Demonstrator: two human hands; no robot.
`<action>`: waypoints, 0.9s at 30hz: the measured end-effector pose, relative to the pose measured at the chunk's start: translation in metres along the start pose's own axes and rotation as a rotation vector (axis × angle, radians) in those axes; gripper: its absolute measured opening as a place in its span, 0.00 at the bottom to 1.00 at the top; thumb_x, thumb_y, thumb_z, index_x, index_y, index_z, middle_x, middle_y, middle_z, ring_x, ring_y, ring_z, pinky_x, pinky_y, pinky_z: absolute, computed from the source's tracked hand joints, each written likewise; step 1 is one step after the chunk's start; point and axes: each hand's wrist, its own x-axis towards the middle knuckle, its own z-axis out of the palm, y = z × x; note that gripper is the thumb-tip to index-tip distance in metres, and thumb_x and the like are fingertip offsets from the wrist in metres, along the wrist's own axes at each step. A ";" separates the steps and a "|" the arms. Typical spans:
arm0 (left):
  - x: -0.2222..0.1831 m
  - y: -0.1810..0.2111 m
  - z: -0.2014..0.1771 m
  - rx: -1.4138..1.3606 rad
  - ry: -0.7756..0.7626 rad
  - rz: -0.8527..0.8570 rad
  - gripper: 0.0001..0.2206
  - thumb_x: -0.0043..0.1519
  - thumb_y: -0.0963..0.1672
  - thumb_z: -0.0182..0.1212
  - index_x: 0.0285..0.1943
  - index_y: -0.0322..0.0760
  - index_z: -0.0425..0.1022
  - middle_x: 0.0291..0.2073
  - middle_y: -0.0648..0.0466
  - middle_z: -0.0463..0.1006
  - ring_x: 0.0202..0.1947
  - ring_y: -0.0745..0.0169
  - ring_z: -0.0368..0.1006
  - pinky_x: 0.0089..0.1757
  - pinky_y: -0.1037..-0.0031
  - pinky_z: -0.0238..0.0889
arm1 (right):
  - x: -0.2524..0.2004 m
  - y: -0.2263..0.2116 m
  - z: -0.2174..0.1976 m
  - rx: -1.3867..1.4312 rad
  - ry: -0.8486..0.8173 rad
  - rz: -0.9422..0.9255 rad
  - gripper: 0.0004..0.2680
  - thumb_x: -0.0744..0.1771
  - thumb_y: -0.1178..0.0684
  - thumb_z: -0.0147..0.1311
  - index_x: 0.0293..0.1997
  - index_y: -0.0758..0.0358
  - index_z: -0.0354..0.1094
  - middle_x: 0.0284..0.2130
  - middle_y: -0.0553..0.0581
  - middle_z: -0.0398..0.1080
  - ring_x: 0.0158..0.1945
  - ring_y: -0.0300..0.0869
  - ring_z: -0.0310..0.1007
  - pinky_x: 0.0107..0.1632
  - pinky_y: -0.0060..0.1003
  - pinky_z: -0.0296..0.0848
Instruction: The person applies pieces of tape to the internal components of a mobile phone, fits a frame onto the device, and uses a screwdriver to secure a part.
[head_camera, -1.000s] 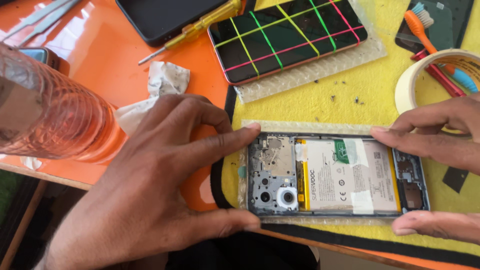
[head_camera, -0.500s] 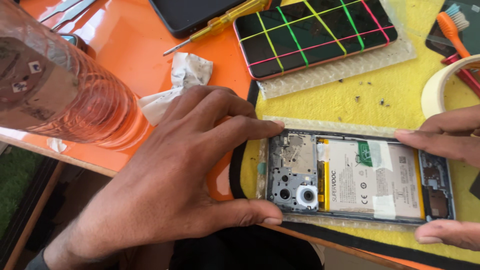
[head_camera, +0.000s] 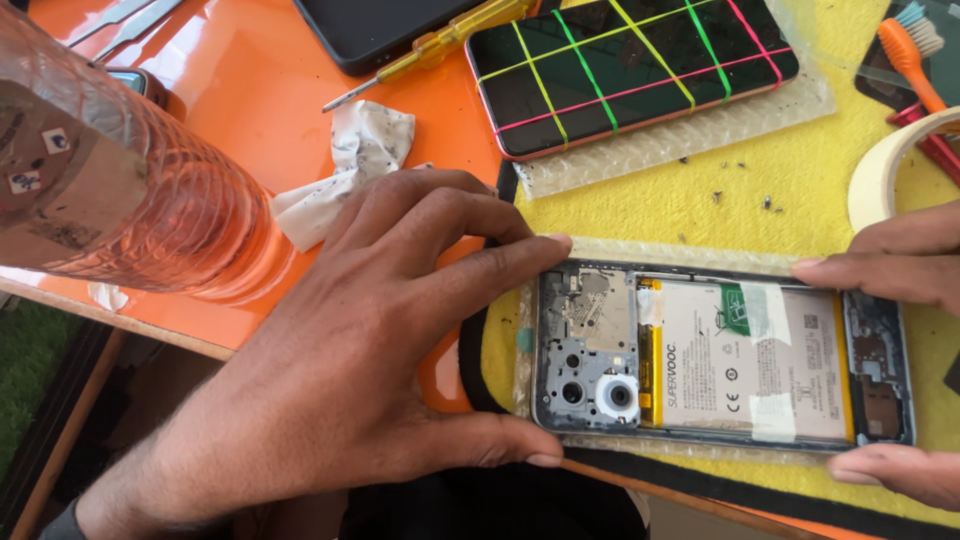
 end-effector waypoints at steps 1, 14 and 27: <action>0.000 -0.001 0.000 -0.002 -0.008 0.002 0.37 0.51 0.58 0.73 0.65 0.35 0.71 0.57 0.46 0.69 0.61 0.43 0.61 0.58 0.55 0.60 | 0.002 -0.001 -0.001 0.026 0.016 -0.003 0.45 0.42 0.26 0.72 0.60 0.60 0.66 0.50 0.58 0.70 0.56 0.43 0.70 0.62 0.43 0.68; 0.009 -0.006 0.020 0.119 -0.065 0.013 0.40 0.51 0.64 0.66 0.64 0.38 0.72 0.55 0.47 0.68 0.62 0.41 0.59 0.58 0.49 0.51 | 0.017 -0.037 -0.051 0.108 0.030 -0.101 0.37 0.47 0.33 0.74 0.58 0.57 0.71 0.48 0.54 0.73 0.50 0.43 0.74 0.53 0.46 0.65; 0.003 0.002 0.019 0.237 -0.021 0.004 0.40 0.54 0.65 0.62 0.67 0.39 0.70 0.56 0.47 0.69 0.65 0.38 0.59 0.65 0.45 0.42 | 0.018 -0.042 -0.052 -0.030 0.085 -0.119 0.43 0.48 0.27 0.69 0.67 0.59 0.67 0.50 0.51 0.74 0.52 0.45 0.73 0.54 0.47 0.64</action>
